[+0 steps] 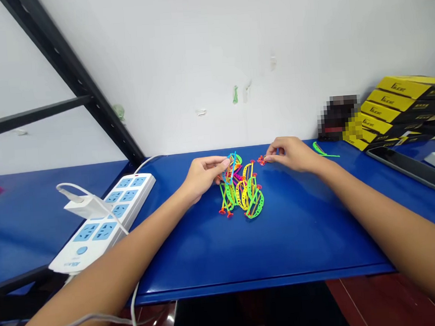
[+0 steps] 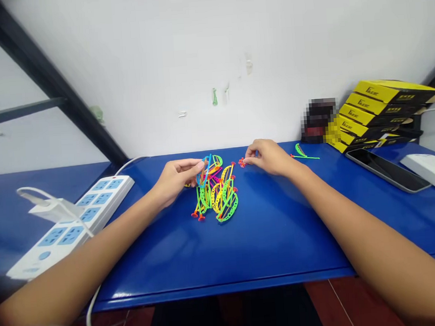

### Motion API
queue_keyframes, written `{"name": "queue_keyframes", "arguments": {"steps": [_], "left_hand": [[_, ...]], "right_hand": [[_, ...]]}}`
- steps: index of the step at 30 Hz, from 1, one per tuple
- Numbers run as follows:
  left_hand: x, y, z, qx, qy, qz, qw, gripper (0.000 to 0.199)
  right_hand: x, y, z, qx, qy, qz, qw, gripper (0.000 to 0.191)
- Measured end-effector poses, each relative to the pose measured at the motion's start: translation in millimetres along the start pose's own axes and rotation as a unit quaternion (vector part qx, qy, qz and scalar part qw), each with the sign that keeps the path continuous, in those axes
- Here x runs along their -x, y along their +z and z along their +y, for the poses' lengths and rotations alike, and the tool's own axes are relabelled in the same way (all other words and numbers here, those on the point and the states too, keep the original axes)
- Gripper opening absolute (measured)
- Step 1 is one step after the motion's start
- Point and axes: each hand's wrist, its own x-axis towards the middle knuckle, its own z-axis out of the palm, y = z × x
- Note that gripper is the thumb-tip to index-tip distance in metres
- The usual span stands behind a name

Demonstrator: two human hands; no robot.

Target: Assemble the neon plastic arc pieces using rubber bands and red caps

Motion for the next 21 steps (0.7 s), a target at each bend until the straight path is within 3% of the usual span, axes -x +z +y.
{"name": "queue_keyframes", "arguments": {"steps": [6, 13, 18, 21], "left_hand": [[-1.2, -0.5, -1.1, -0.020, 0.012, -0.007, 1.000, 0.058], [-0.3, 2.2, -2.0, -0.037, 0.027, -0.030, 0.998, 0.058], [3.0, 3.9, 0.9, -0.052, 0.039, -0.034, 0.997, 0.048], [6.0, 5.8, 3.3, -0.055, 0.050, -0.039, 0.996, 0.044]], "right_hand": [[0.5, 4.4, 4.1, -0.038, 0.024, -0.046, 0.998, 0.021], [1.1, 11.7, 3.9, -0.033, 0.006, -0.031, 0.999, 0.014], [1.9, 8.9, -11.8, -0.021, -0.023, 0.052, 0.998, 0.017], [3.6, 16.1, -35.5, -0.116, -0.020, 0.084, 0.989, 0.020]]}}
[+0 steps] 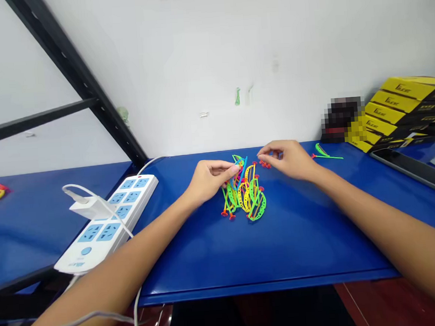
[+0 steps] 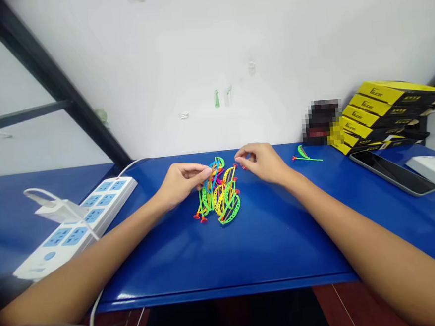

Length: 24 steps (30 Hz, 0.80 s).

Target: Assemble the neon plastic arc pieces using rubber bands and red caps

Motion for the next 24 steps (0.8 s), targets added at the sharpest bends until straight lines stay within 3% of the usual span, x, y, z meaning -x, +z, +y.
{"name": "queue_keyframes", "arguments": {"steps": [4, 6, 11, 18, 24], "left_hand": [[3.5, 4.1, 3.8, -0.005, 0.033, -0.023, 0.999, 0.042], [4.4, 5.4, 4.8, -0.020, 0.053, -0.028, 0.998, 0.041], [3.8, 4.0, 2.4, -0.066, 0.063, -0.004, 0.996, 0.040], [2.7, 2.1, -0.7, -0.069, 0.071, 0.009, 0.995, 0.038], [3.6, 2.6, 3.0, -0.082, 0.072, -0.021, 0.994, 0.039]], "right_hand": [[7.4, 21.6, -32.4, -0.212, 0.039, -0.051, 0.975, 0.030], [10.6, 27.2, -42.9, -0.253, 0.040, -0.059, 0.965, 0.028], [12.0, 25.3, -46.9, -0.240, 0.038, -0.043, 0.969, 0.026], [11.9, 23.0, -45.2, -0.275, 0.092, -0.095, 0.952, 0.033], [11.4, 24.4, -47.0, -0.189, 0.018, -0.018, 0.982, 0.017]]}}
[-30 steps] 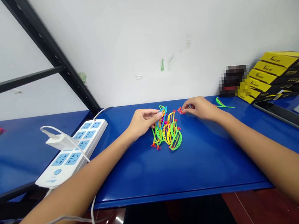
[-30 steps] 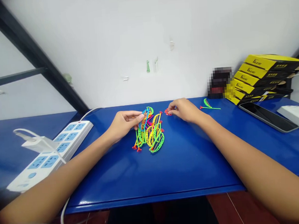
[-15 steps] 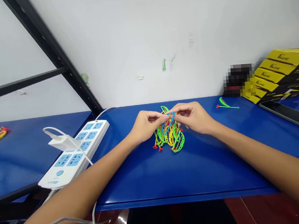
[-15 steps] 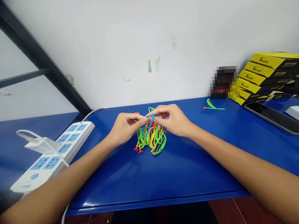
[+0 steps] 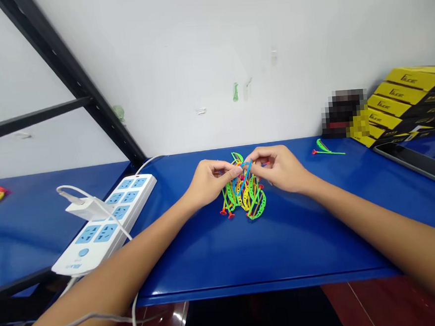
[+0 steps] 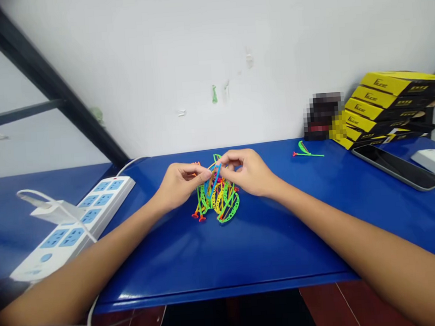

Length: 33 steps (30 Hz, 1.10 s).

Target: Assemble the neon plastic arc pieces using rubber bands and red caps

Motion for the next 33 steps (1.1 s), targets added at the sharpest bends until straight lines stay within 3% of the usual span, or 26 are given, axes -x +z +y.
{"name": "queue_keyframes", "arguments": {"steps": [4, 6, 10, 13, 15, 17, 20, 23, 28, 33], "left_hand": [[0.0, -0.3, 6.1, 0.034, -0.041, -0.065, 0.996, 0.047], [-1.3, -1.0, 5.4, 0.087, -0.077, -0.042, 0.992, 0.051], [-7.1, -6.9, -5.8, 0.199, -0.151, 0.120, 0.961, 0.054], [-12.0, -14.9, -14.2, 0.219, -0.177, 0.258, 0.924, 0.052], [-14.4, -20.2, -15.8, 0.194, -0.171, 0.317, 0.913, 0.050], [-15.5, -23.7, -14.1, 0.132, -0.153, 0.296, 0.934, 0.050], [-13.6, -23.6, -8.1, -0.022, -0.077, 0.189, 0.979, 0.050], [-9.8, -20.4, -3.6, -0.158, -0.003, 0.134, 0.978, 0.044], [-10.8, -23.7, -6.4, -0.206, -0.024, 0.136, 0.969, 0.044], [-13.8, -30.0, -11.2, -0.220, -0.036, 0.169, 0.960, 0.046]], "right_hand": [[2.3, -0.3, -4.7, 0.085, -0.058, 0.119, 0.988, 0.013], [4.8, -0.4, -8.7, 0.107, -0.096, 0.152, 0.978, 0.013], [8.7, -0.9, -12.4, 0.147, -0.150, 0.129, 0.969, 0.012], [6.5, -3.7, -7.6, 0.151, -0.140, 0.101, 0.973, 0.012], [1.6, -9.9, -1.5, 0.146, -0.110, 0.110, 0.977, 0.011], [-5.3, -21.7, 6.3, 0.142, -0.065, 0.112, 0.981, 0.008], [-15.8, -47.7, 20.4, 0.150, 0.010, 0.080, 0.985, 0.008], [-20.8, -73.8, 37.4, 0.202, 0.070, 0.045, 0.976, 0.016], [-17.9, -91.7, 65.8, 0.326, 0.108, -0.011, 0.939, 0.018], [-18.8, -88.8, 71.3, 0.308, 0.124, -0.033, 0.943, 0.015]]}}
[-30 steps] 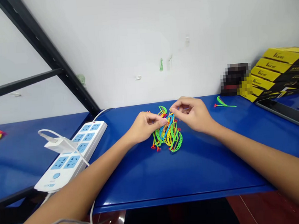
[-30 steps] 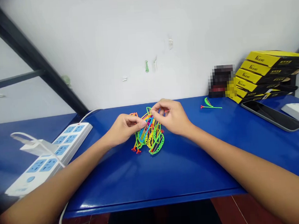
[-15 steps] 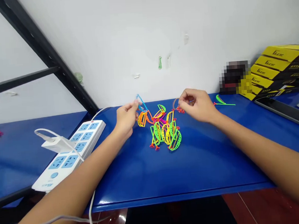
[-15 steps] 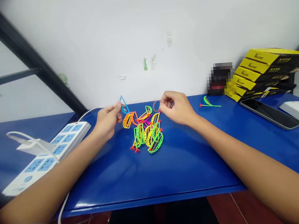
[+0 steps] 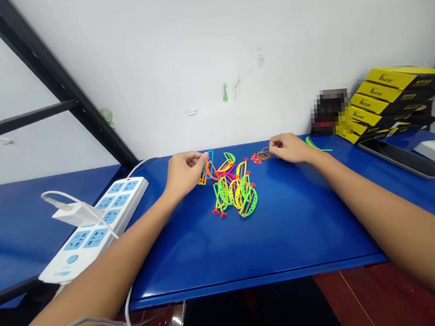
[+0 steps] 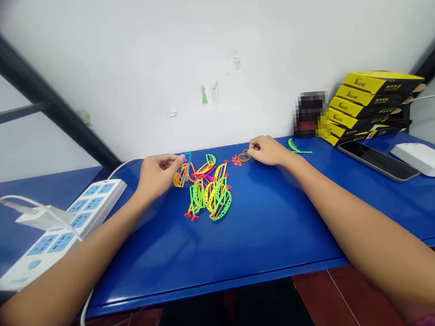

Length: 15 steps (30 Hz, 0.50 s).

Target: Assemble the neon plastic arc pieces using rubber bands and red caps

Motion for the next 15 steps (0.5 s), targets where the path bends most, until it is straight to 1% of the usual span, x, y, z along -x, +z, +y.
{"name": "queue_keyframes", "arguments": {"steps": [4, 7, 9, 12, 15], "left_hand": [[-0.2, 0.2, -3.5, -0.029, -0.026, 0.004, 0.999, 0.045], [-0.8, 0.0, -5.8, -0.060, -0.066, 0.014, 0.996, 0.041], [-1.4, -0.5, -6.8, -0.095, -0.089, 0.001, 0.992, 0.038], [-1.8, -0.5, -8.3, -0.152, -0.092, -0.026, 0.984, 0.033], [-1.4, 1.8, -10.0, -0.179, -0.055, 0.000, 0.982, 0.031]], "right_hand": [[-0.3, -1.3, -7.0, -0.040, 0.008, -0.013, 0.999, 0.015], [0.3, -0.2, -6.9, 0.000, 0.020, -0.043, 0.999, 0.017], [0.6, 0.4, -5.0, 0.038, 0.027, -0.052, 0.998, 0.016], [1.6, 0.4, -5.6, 0.069, 0.030, -0.031, 0.997, 0.012], [4.4, 3.7, -15.7, 0.075, -0.001, 0.021, 0.997, 0.013]]}}
